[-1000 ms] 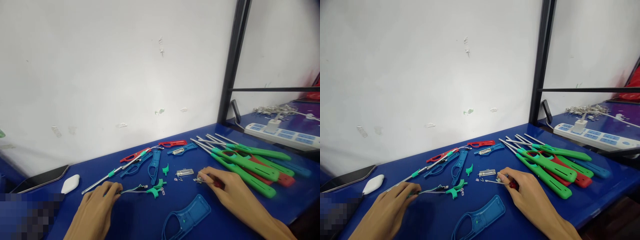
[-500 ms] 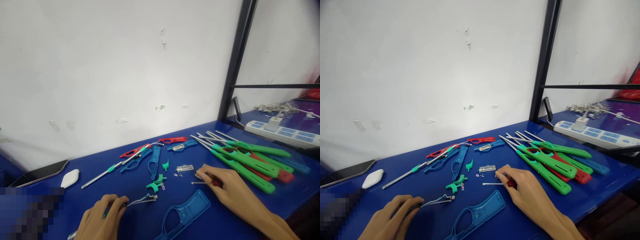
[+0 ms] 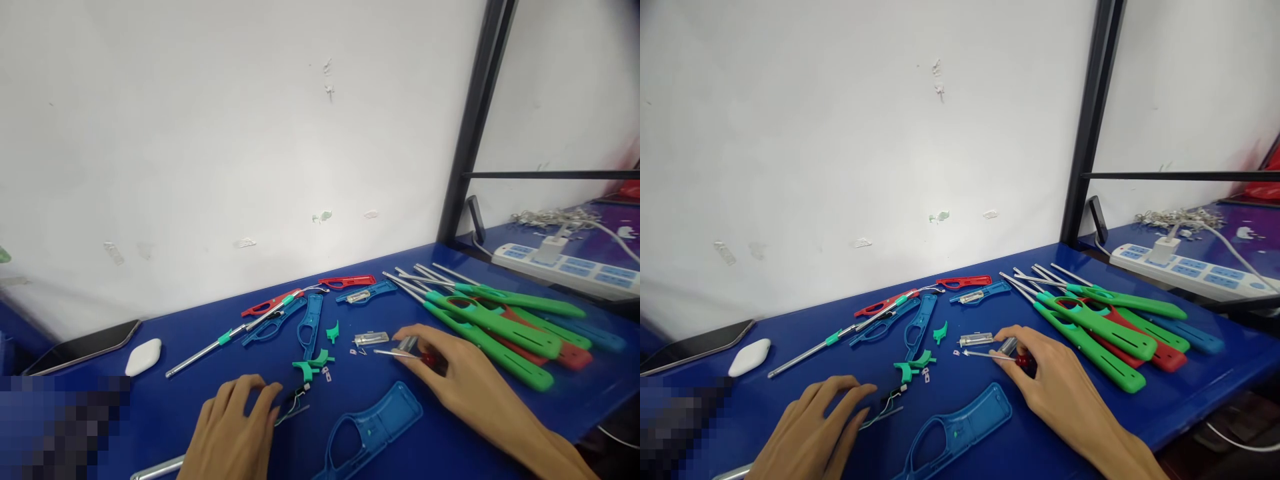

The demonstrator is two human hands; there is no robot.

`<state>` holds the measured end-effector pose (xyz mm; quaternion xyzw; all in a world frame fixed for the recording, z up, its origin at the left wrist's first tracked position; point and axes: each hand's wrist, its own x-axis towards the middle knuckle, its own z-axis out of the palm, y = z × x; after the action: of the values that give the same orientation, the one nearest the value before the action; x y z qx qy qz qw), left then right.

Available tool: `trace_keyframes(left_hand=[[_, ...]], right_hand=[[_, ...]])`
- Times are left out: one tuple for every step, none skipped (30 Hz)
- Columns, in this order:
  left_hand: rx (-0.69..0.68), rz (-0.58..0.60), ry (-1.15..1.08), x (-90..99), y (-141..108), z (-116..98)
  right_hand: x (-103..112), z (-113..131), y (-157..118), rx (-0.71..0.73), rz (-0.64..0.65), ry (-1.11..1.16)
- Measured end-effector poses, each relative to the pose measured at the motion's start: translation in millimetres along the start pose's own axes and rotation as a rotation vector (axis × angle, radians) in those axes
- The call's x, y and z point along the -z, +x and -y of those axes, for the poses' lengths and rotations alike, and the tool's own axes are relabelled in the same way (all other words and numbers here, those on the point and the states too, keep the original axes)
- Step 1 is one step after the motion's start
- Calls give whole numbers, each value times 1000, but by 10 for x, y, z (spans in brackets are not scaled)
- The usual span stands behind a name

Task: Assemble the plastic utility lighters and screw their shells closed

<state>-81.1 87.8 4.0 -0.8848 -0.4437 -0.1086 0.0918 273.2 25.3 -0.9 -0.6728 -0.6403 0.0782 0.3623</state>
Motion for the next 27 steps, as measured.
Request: trace_keyframes(left_hand=[[-4, 45, -3, 57, 84, -40], [-5, 66, -4, 109, 173, -75], [-3, 86, -6, 155, 264, -106], [0, 111, -11, 193, 354, -130], [0, 137, -16, 224, 441, -148], [3, 156, -22, 248, 520, -161], [-6, 179, -37, 265, 589, -171], [-16, 199, -51, 274, 646, -178], [-25, 214, -64, 277, 690, -183], [-35, 224, -72, 274, 720, -186], [-40, 228, -74, 266, 738, -186], [-42, 226, -72, 256, 745, -182], [-41, 217, -68, 245, 743, -173], [-38, 204, -66, 236, 735, -157], [-32, 186, -66, 229, 721, -135], [-23, 167, -69, 225, 704, -105], [-10, 145, -73, 225, 684, -70], [4, 124, -77, 226, 659, -31], [19, 103, -81, 228, 628, 12], [36, 82, -85, 227, 587, 57], [53, 61, -90, 220, 533, 104], [73, 40, -98, 207, 462, 153], [96, 15, -105, 184, 374, 204], [122, -3, -113, 152, 268, 256], [145, -15, -119, 112, 149, 309], [170, -38, -121, 65, 22, 361], [197, -78, -126, 15, -104, 408]], right_hand=[[1, 2, -3, 0, -7, 5], [2, 3, -5, 0, -12, 9], [2, 3, -7, 0, -14, 15], [2, 2, -7, 0, -13, 20], [2, 0, -8, -1, -11, 24], [1, -3, -7, -3, -8, 28], [-1, -5, -7, -5, -4, 30], [-2, -7, -5, -6, -1, 32], [-2, -9, -4, -6, 2, 34], [-3, -10, -2, -5, 4, 35], [-2, -12, -1, -3, 5, 36], [-2, -13, 1, 0, 5, 36], [-1, -15, 2, 2, 3, 37], [0, -18, 3, 4, 0, 39], [0, -21, 2, 8, -2, 43], [0, -24, 1, 15, -3, 48], [0, -26, -1, 24, 0, 55], [1, -27, -3, 35, 2, 64], [1, -27, -7, 46, 3, 72], [2, -24, -11, 56, 5, 79], [4, -19, -16, 64, 6, 86], [7, -13, -22, 70, 6, 92], [11, -6, -26, 77, 7, 98], [14, 1, -30, 84, 10, 104], [18, 8, -32, 91, 14, 109], [20, 12, -32, 98, 17, 113], [22, 15, -31, 103, 21, 115]])
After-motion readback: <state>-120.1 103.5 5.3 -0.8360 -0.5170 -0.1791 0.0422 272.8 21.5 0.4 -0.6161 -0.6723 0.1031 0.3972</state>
